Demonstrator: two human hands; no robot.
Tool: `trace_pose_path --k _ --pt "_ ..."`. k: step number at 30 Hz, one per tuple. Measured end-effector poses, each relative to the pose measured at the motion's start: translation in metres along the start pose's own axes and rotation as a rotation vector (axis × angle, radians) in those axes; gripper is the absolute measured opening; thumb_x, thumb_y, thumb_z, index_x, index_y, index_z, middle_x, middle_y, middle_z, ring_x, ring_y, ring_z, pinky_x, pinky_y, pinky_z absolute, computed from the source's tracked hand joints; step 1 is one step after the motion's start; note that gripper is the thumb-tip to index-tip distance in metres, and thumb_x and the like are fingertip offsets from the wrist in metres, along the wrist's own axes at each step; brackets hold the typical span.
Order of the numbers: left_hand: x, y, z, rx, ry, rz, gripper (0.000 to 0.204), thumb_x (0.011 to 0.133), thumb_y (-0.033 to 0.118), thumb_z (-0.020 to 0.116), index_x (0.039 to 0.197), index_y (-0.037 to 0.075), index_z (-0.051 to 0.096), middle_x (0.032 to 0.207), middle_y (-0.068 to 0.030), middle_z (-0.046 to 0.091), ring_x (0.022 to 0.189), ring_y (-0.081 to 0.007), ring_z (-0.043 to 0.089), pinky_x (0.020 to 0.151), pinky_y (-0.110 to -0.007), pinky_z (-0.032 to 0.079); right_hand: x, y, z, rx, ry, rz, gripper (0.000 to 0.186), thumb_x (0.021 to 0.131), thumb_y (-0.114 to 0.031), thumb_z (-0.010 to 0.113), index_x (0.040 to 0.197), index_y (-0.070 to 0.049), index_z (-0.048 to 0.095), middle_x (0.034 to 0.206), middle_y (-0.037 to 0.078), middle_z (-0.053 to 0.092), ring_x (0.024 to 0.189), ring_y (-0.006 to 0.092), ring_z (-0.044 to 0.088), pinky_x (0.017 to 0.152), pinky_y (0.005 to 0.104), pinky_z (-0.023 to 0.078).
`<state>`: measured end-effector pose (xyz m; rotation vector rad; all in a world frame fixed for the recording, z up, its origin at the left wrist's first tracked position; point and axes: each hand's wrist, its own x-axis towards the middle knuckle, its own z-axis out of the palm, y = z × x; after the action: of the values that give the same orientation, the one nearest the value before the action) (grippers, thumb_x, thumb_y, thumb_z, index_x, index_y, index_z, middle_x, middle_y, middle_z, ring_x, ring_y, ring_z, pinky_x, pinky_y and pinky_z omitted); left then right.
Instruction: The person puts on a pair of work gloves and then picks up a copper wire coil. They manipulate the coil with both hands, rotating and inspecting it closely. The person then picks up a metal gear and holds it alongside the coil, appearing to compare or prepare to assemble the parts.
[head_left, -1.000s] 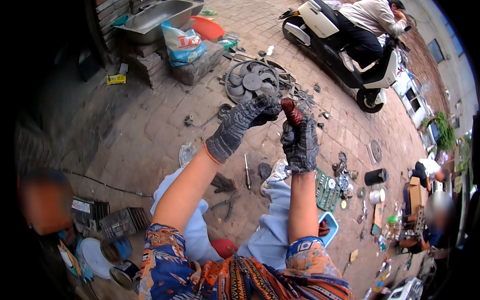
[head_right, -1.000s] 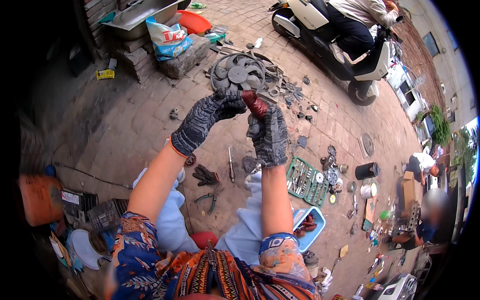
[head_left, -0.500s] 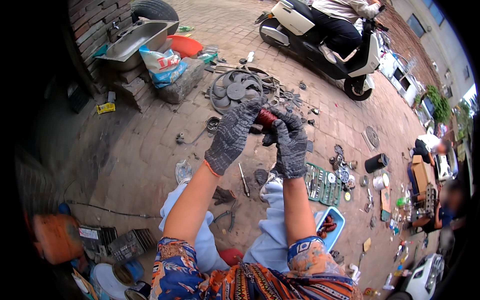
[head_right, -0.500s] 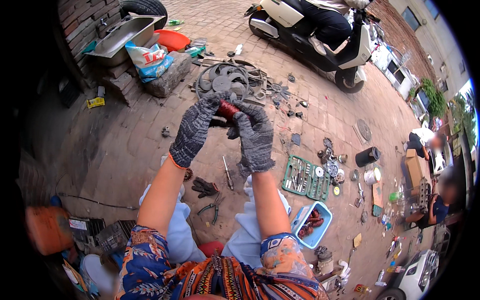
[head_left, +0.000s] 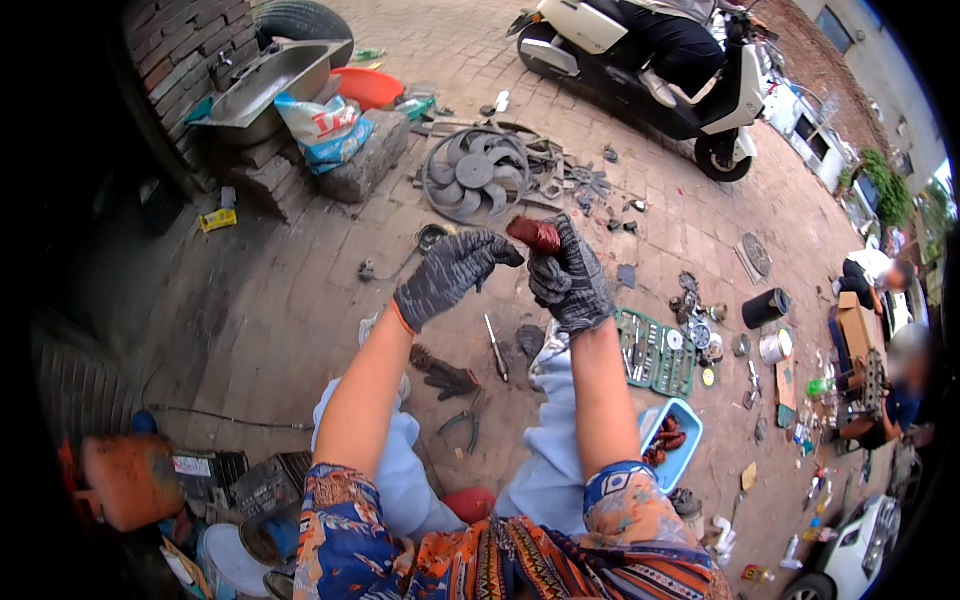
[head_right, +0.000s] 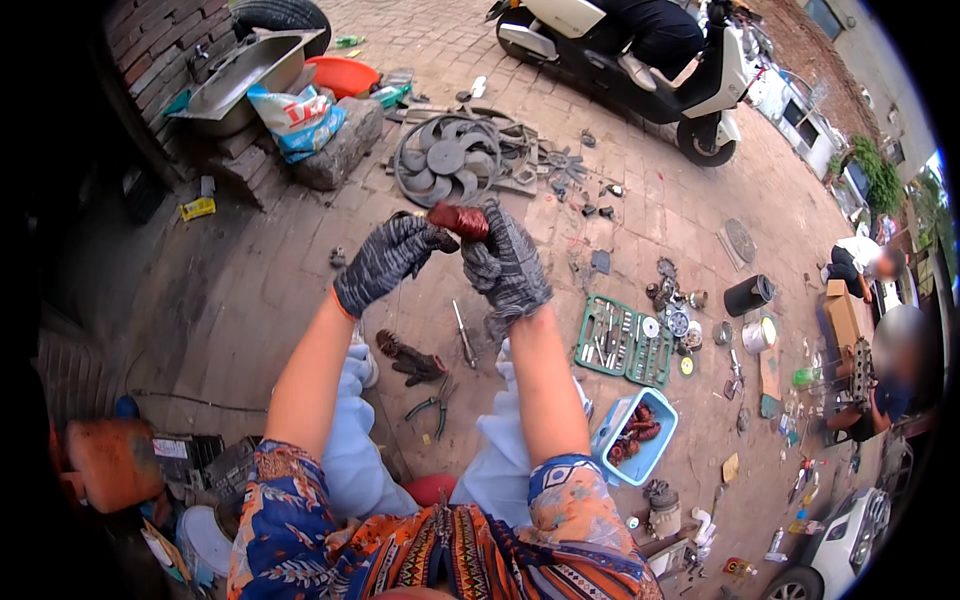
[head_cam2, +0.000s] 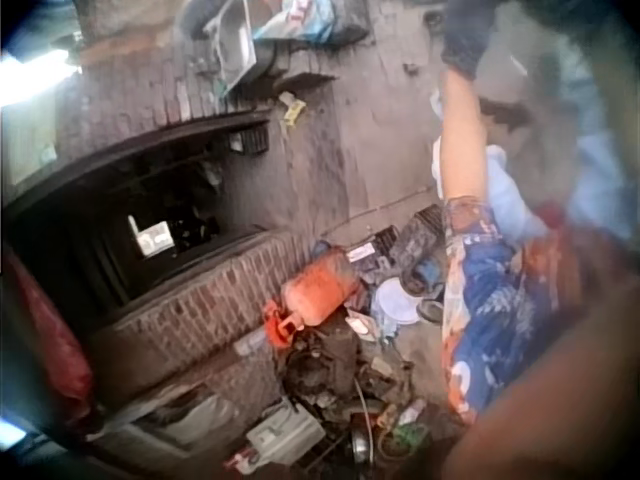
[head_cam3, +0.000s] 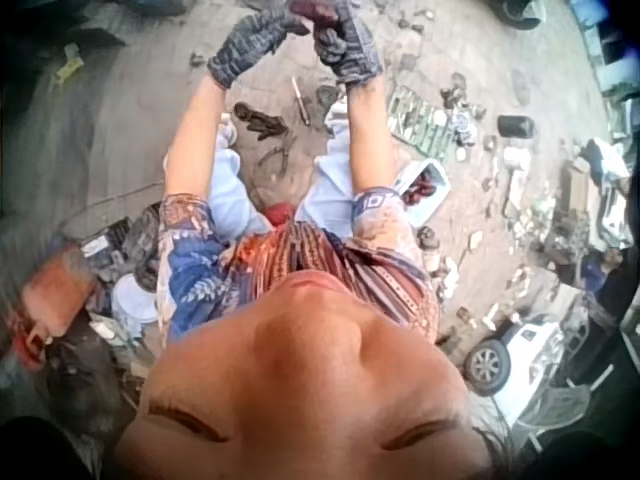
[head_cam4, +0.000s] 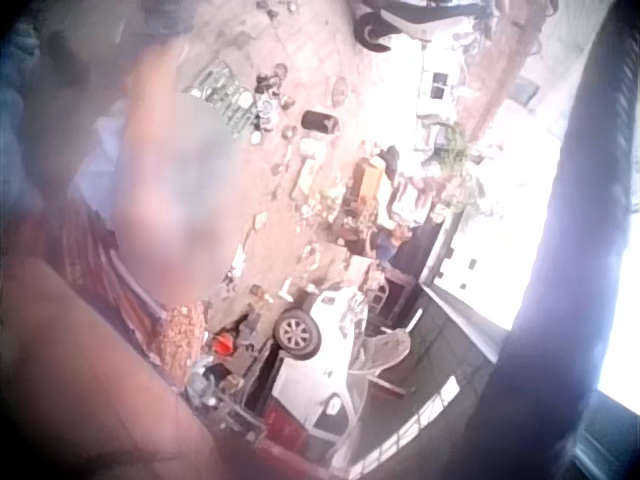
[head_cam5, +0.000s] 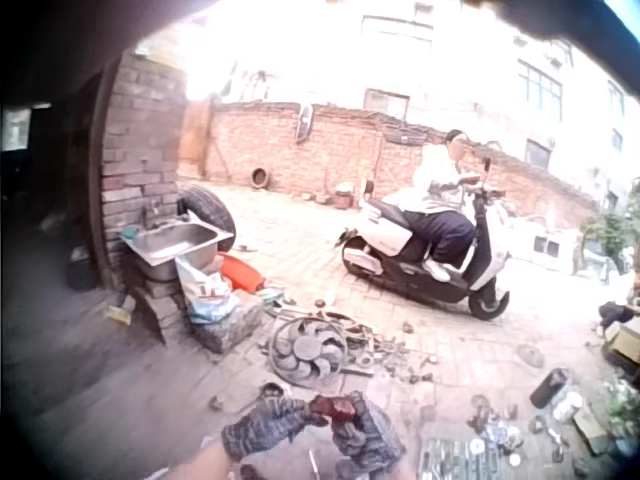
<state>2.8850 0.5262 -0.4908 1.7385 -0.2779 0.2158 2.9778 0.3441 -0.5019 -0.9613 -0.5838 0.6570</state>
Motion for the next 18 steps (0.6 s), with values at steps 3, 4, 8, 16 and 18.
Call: trace_pose_path --k 3,4,8,16,18 --pt "-0.002 -0.023 -0.025 0.179 0.008 0.114 0.022 0.088 0.02 0.057 0.098 0.001 0.064 0.074 -0.0057 0.063 0.064 -0.0104 0.057 0.061 -0.028 0.047 -0.003 -0.007 0.003 -1.019 -0.028 -0.494 0.029 0.086 -0.03 0.058 0.102 -0.006 0.058 0.068 0.007 0.058 0.044 0.0093 0.049 0.04 0.022 0.038" --pt "-0.004 -0.029 -0.032 0.118 -0.001 0.155 0.023 0.087 0.022 0.059 0.096 0.001 0.065 0.078 -0.0067 0.065 0.065 -0.0111 0.058 0.061 -0.027 0.048 -0.007 -0.022 0.015 -0.855 -0.017 -0.065 0.027 0.086 -0.03 0.059 0.095 -0.005 0.06 0.063 0.005 0.056 0.045 0.0083 0.048 0.041 0.0227 0.039" --pt "-0.004 -0.012 -0.021 0.497 -0.028 0.014 0.021 0.088 0.021 0.056 0.093 0.005 0.069 0.076 -0.0096 0.065 0.066 -0.0153 0.062 0.061 -0.03 0.048 -0.006 -0.012 0.029 -1.057 0.25 0.088 0.028 0.084 -0.03 0.061 0.08 -0.002 0.062 0.054 0.008 0.055 0.045 0.013 0.053 0.046 0.0293 0.042" --pt "-0.009 -0.025 -0.005 0.174 -0.18 0.283 0.029 0.093 0.012 0.041 0.111 0.001 0.061 0.113 -0.0102 0.061 0.098 -0.0199 0.061 0.089 -0.03 0.046 0.015 0.007 0.028 0.001 0.686 0.12 0.029 0.096 -0.03 0.046 0.109 -0.005 0.055 0.059 -0.002 0.046 0.042 0.0037 0.039 0.036 0.0194 0.03" --pt "-0.009 -0.054 -0.011 -0.115 -0.262 0.034 0.029 0.092 0.019 0.044 0.103 0.0 0.063 0.105 -0.0074 0.064 0.082 -0.0165 0.061 0.074 -0.029 0.049 0.01 -0.003 0.018 0.419 0.24 0.184 0.03 0.096 -0.035 0.043 0.1 -0.007 0.055 0.055 -0.002 0.044 0.039 0.0047 0.036 0.033 0.0195 0.028"
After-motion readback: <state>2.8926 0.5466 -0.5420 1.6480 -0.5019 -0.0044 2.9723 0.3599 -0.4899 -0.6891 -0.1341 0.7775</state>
